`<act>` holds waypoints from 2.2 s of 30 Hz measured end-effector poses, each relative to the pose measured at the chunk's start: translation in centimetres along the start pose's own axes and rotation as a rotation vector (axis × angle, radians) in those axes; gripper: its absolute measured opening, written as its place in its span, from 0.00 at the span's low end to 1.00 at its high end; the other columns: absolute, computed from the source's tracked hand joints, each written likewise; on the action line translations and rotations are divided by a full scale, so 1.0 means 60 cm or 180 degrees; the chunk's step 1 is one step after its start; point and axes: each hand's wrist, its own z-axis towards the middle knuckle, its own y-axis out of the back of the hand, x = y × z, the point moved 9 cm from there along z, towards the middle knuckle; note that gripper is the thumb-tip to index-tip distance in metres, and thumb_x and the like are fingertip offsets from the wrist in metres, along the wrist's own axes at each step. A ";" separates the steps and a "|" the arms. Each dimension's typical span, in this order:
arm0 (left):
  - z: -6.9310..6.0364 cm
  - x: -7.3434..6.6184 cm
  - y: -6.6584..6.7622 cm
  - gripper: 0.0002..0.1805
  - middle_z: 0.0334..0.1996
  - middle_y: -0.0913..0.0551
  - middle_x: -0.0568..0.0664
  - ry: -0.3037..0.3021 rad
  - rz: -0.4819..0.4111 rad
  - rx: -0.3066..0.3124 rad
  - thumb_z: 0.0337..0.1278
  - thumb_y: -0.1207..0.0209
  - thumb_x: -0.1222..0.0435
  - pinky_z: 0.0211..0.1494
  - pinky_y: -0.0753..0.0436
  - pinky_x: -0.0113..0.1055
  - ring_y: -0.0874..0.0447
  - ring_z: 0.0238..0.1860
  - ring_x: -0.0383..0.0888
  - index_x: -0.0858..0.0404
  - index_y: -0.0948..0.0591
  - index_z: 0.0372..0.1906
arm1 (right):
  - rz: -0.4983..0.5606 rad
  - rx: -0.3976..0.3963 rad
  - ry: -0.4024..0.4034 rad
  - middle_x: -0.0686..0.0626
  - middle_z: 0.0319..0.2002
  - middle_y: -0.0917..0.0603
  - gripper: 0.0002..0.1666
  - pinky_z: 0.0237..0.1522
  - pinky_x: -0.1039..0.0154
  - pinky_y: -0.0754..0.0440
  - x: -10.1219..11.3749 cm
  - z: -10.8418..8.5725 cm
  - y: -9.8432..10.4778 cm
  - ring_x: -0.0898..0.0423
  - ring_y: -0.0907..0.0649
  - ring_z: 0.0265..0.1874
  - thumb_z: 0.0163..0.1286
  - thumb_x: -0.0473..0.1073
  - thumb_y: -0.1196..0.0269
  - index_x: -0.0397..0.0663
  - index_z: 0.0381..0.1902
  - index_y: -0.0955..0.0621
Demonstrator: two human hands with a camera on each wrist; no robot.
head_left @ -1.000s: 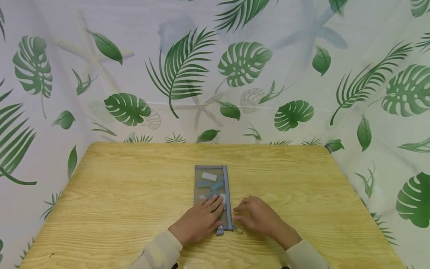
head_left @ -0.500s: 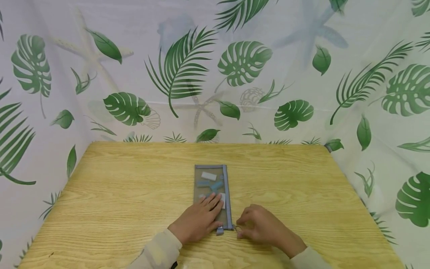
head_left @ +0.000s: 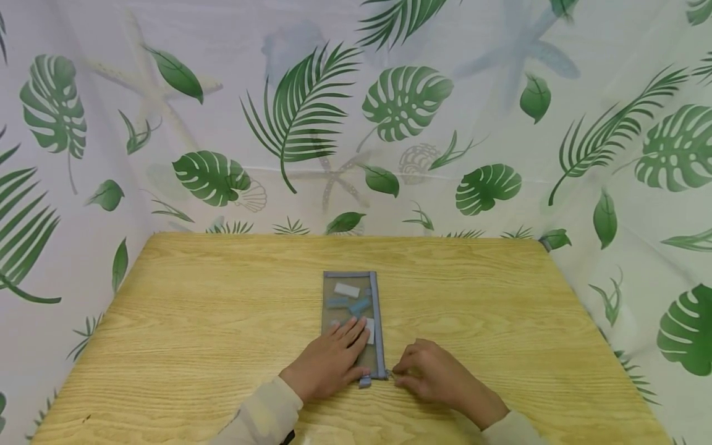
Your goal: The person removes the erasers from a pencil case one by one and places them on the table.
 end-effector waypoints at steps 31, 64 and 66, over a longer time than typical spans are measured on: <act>0.001 0.000 0.000 0.38 0.79 0.43 0.56 0.0005 0.0018 -0.0011 0.77 0.53 0.44 0.78 0.42 0.46 0.46 0.79 0.50 0.65 0.39 0.78 | -0.0303 -0.0246 -0.0021 0.58 0.32 0.13 0.04 0.53 0.44 0.18 -0.008 0.012 0.010 0.64 0.16 0.34 0.65 0.40 0.28 0.46 0.33 0.10; 0.001 -0.002 0.000 0.38 0.78 0.42 0.57 -0.0007 0.0078 -0.0007 0.77 0.54 0.44 0.78 0.41 0.46 0.45 0.78 0.50 0.65 0.38 0.78 | -0.0506 -0.0402 0.0139 0.57 0.26 0.15 0.05 0.53 0.45 0.17 -0.006 0.035 0.013 0.65 0.18 0.28 0.57 0.37 0.24 0.49 0.26 0.11; 0.002 -0.002 0.000 0.38 0.78 0.42 0.56 0.0000 0.0072 0.0008 0.77 0.54 0.44 0.78 0.41 0.46 0.45 0.78 0.50 0.65 0.38 0.78 | -0.0527 -0.0451 0.0188 0.57 0.25 0.15 0.06 0.52 0.45 0.17 -0.005 0.035 0.013 0.65 0.18 0.27 0.56 0.36 0.23 0.49 0.25 0.12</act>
